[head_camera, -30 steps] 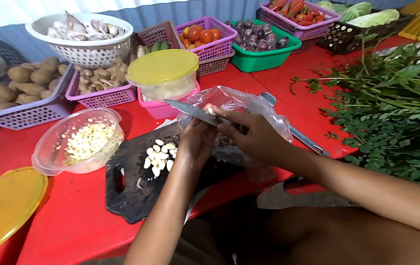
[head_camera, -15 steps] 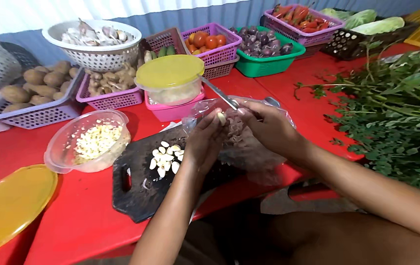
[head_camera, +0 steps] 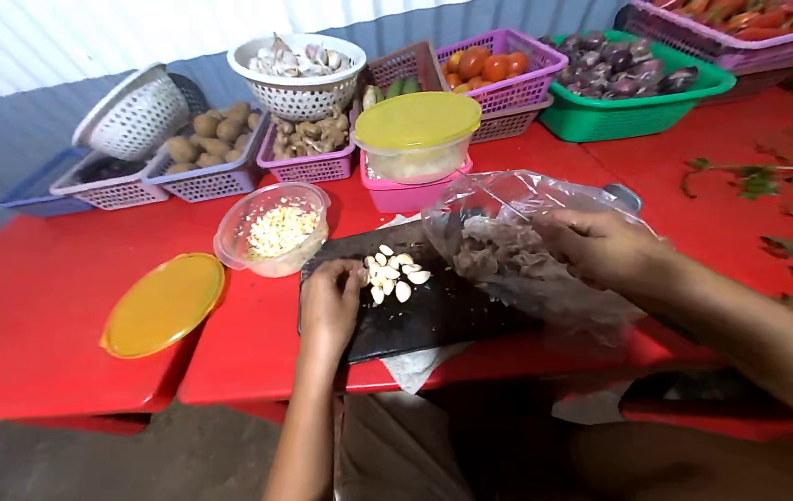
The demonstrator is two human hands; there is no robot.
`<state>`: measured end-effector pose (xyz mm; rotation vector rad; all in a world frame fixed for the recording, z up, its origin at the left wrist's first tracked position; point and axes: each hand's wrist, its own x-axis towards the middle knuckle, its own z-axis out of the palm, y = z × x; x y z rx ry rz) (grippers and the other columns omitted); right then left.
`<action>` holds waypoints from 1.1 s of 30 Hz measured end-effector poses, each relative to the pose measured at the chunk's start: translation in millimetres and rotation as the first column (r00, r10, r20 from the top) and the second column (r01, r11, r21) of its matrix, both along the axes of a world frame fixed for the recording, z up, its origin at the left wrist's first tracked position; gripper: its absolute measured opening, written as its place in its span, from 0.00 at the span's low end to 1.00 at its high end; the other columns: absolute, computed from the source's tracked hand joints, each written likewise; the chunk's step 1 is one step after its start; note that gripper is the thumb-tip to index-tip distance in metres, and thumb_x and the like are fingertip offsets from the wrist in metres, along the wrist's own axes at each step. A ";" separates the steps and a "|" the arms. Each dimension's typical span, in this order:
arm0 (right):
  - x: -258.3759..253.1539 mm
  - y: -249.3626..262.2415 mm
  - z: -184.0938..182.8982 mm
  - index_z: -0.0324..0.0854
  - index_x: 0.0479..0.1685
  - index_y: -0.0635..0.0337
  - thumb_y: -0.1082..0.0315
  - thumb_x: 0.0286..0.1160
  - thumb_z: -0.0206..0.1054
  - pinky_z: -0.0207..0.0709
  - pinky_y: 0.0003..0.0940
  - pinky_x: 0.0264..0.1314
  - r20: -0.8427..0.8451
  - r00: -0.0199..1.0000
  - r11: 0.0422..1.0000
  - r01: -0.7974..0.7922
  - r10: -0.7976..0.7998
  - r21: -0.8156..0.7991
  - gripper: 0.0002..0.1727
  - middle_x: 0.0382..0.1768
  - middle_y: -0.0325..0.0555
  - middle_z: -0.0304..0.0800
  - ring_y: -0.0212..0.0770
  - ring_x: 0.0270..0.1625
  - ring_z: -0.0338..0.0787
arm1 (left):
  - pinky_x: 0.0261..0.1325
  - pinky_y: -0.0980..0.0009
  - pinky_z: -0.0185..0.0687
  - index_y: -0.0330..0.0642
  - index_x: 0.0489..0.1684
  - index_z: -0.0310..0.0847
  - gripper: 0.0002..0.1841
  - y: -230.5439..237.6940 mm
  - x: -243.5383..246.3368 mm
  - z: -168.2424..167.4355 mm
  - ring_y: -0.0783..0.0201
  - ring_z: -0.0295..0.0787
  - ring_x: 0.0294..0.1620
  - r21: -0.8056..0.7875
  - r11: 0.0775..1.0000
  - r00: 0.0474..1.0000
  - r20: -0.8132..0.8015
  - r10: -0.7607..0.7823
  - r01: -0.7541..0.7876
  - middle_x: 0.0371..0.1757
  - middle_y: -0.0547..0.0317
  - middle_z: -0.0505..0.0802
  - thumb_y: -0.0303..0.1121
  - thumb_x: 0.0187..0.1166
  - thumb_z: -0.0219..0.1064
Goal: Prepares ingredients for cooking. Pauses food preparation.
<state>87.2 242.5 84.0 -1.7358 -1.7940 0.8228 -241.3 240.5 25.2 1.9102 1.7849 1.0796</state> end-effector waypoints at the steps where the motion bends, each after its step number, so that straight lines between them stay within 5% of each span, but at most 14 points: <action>1: 1.1 0.6 -1.4 0.78 0.35 0.59 0.53 0.95 0.47 0.66 0.34 0.20 0.013 1.000 1.000 -0.003 0.003 -0.008 0.24 0.19 0.42 0.70 0.35 0.16 0.68 | 0.58 0.56 0.86 0.39 0.46 0.91 0.09 -2.3 -0.8 -2.6 0.59 0.92 0.47 -0.012 1.000 1.000 -0.015 0.001 -0.001 0.44 0.52 0.94 0.32 0.83 0.67; 4: 3.4 -1.2 -3.5 0.80 0.41 0.58 0.51 0.94 0.48 0.69 0.36 0.22 0.047 0.999 1.000 -0.001 0.001 0.007 0.23 0.20 0.43 0.72 0.37 0.18 0.71 | 0.65 0.54 0.84 0.39 0.55 0.91 0.11 -5.3 -3.4 -4.5 0.56 0.92 0.55 -0.009 1.000 0.998 -0.051 -0.026 0.025 0.52 0.49 0.94 0.32 0.85 0.65; 7: 5.2 -3.6 -1.2 0.78 0.62 0.55 0.53 0.93 0.53 0.72 0.39 0.23 0.010 1.000 0.999 0.020 -0.021 0.037 0.18 0.24 0.45 0.76 0.39 0.20 0.74 | 0.60 0.54 0.86 0.39 0.53 0.91 0.11 -12.9 -15.6 5.3 0.57 0.92 0.51 0.012 1.000 0.995 -0.096 -0.022 0.024 0.49 0.50 0.93 0.34 0.83 0.68; 11: 7.7 -2.7 -1.4 0.77 0.63 0.53 0.55 0.92 0.54 0.71 0.37 0.21 -0.057 0.998 0.998 0.043 -0.040 0.049 0.15 0.23 0.44 0.76 0.38 0.18 0.73 | 0.60 0.47 0.84 0.39 0.47 0.92 0.15 -28.7 -28.8 9.5 0.49 0.90 0.52 -0.159 0.987 0.964 -0.256 -0.077 0.037 0.50 0.45 0.92 0.41 0.75 0.76; 14: 2.1 -4.1 2.6 0.77 0.64 0.52 0.54 0.93 0.53 0.69 0.32 0.19 -0.105 0.994 0.999 0.042 -0.040 0.015 0.16 0.22 0.41 0.75 0.34 0.17 0.72 | 0.56 0.52 0.85 0.44 0.38 0.94 0.07 -34.1 -27.3 -10.8 0.54 0.90 0.49 -0.026 0.999 0.959 -0.278 -0.048 0.043 0.44 0.52 0.92 0.36 0.75 0.75; 18: -3.0 -9.2 10.3 0.77 0.64 0.54 0.58 0.92 0.54 0.69 0.30 0.19 -0.119 0.993 0.998 0.025 -0.018 0.064 0.14 0.23 0.40 0.76 0.32 0.17 0.72 | 0.53 0.54 0.87 0.38 0.39 0.91 0.07 -36.1 -17.7 -2.6 0.56 0.92 0.43 0.093 0.993 0.966 -0.253 -0.046 0.071 0.40 0.51 0.93 0.33 0.79 0.71; 21: -4.7 -8.6 12.8 0.77 0.68 0.56 0.59 0.92 0.55 0.72 0.31 0.21 -0.125 0.992 0.993 0.018 -0.003 0.114 0.16 0.27 0.43 0.80 0.34 0.19 0.75 | 0.46 0.67 0.86 0.41 0.37 0.91 0.06 -19.9 23.4 26.5 0.67 0.88 0.38 0.236 0.950 0.974 -0.146 -0.176 0.207 0.36 0.59 0.90 0.34 0.77 0.72; 23: -7.1 -7.8 12.4 0.75 0.73 0.56 0.58 0.92 0.55 0.72 0.31 0.22 -0.137 0.991 0.994 0.018 -0.003 0.107 0.19 0.28 0.44 0.79 0.34 0.19 0.74 | 0.45 0.66 0.86 0.40 0.37 0.92 0.04 0.2 67.7 43.8 0.65 0.87 0.38 0.252 0.901 0.935 -0.132 -0.330 0.353 0.36 0.57 0.90 0.29 0.75 0.73; 28: -3.1 -14.2 16.4 0.73 0.77 0.52 0.55 0.93 0.54 0.73 0.34 0.28 -0.114 0.993 0.988 0.055 -0.038 0.144 0.22 0.32 0.44 0.81 0.35 0.25 0.77 | 0.57 0.57 0.89 0.38 0.64 0.88 0.15 40.9 125.4 59.6 0.58 0.94 0.49 -0.047 0.792 0.774 -0.184 -0.605 0.608 0.53 0.49 0.95 0.23 0.82 0.64; 33: 4.1 -11.0 7.5 0.77 0.74 0.53 0.55 0.92 0.56 0.76 0.37 0.33 -0.203 0.978 0.981 0.078 -0.040 0.179 0.20 0.38 0.45 0.84 0.36 0.29 0.79 | 0.67 0.47 0.81 0.37 0.59 0.89 0.16 43.4 117.1 46.9 0.48 0.89 0.57 -0.325 0.790 0.724 -0.324 -0.609 0.519 0.54 0.44 0.92 0.36 0.80 0.72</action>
